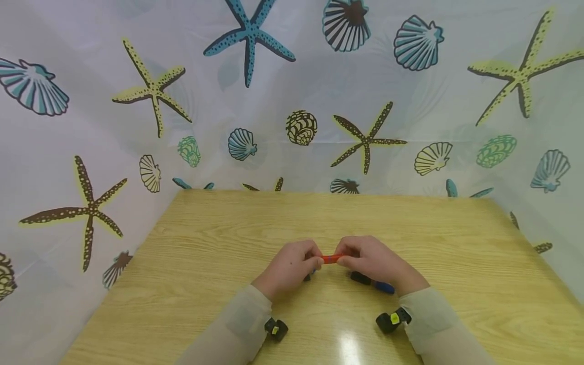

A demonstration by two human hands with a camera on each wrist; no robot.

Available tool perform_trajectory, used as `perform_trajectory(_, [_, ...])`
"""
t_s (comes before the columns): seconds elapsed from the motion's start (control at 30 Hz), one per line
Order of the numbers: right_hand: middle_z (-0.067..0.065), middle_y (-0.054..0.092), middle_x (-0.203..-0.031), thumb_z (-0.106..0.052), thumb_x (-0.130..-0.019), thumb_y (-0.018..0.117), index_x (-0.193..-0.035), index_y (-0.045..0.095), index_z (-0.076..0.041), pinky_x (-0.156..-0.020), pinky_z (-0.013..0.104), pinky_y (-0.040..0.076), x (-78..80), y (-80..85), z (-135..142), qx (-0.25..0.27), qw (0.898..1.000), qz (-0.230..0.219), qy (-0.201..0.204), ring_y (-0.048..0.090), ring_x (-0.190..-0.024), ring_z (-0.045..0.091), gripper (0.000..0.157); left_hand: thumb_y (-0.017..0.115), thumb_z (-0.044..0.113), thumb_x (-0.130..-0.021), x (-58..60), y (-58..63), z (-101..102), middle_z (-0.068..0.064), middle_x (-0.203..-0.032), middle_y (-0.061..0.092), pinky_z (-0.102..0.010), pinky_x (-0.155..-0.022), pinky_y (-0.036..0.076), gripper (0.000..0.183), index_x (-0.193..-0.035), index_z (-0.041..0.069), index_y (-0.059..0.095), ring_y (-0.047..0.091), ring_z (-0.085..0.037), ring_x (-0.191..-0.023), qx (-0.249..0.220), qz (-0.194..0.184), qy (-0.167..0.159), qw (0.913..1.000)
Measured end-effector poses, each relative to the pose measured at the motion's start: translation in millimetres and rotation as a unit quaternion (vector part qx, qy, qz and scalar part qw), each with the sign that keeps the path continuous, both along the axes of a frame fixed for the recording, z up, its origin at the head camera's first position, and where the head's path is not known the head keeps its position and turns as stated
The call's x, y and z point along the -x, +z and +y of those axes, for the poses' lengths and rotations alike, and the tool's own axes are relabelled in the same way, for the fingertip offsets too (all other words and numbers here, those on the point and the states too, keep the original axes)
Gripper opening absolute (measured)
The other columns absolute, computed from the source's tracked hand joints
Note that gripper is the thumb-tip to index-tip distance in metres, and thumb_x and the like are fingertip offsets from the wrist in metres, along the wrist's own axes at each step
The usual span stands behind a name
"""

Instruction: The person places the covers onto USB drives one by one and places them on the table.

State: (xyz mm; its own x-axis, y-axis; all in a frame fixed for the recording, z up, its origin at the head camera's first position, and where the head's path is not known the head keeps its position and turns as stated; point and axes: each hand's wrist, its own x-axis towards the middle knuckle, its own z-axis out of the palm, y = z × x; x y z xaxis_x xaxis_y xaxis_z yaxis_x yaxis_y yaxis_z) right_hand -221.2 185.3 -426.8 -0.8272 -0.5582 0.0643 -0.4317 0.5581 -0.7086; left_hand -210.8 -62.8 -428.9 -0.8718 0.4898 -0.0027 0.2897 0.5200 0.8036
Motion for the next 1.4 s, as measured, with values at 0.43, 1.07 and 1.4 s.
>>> perform_trajectory(0.43, [-0.007, 0.061, -0.077, -0.032, -0.101, 0.065, -0.098, 0.066, -0.025, -0.061, 0.031, 0.049, 0.9, -4.1, -2, 0.020, 0.999, 0.020, -0.020, 0.057, -0.066, 0.013, 0.008, 0.061, 0.026, -0.103, 0.1, 2.8, 3, -0.009, -0.081, 0.066, -0.030, -0.053, 0.044, 0.004, -0.099, 0.024, 0.062, 0.052, -0.016, -0.058, -0.017, -0.002, -0.008, 0.9998])
perform_trajectory(1.07, [0.000, 0.060, -0.079, -0.043, -0.103, 0.057, -0.098, 0.066, -0.026, -0.063, 0.034, 0.045, 4.9, -7.4, 3, 0.016, 0.996, 0.011, -0.082, 0.053, -0.066, 0.017, 0.020, 0.060, 0.030, -0.104, 3.0, 0.5, -4, -0.002, -0.092, 0.069, -0.033, -0.068, 0.050, 0.014, -0.106, 0.018, 0.067, 0.057, -0.013, -0.072, -0.010, 0.009, 0.002, 0.9999])
perform_trajectory(1.4, [0.003, 0.067, -0.099, -0.040, -0.104, 0.057, -0.110, 0.068, -0.019, -0.077, 0.040, 0.046, 9.3, -10.6, 10, 0.022, 0.977, 0.034, -0.212, 0.056, -0.085, 0.023, 0.024, 0.060, 0.030, -0.104, 3.7, -1.0, -7, -0.001, -0.093, 0.068, -0.033, -0.068, 0.049, 0.014, -0.106, 0.018, 0.067, 0.057, -0.014, -0.074, -0.007, -0.001, 0.006, 1.0000])
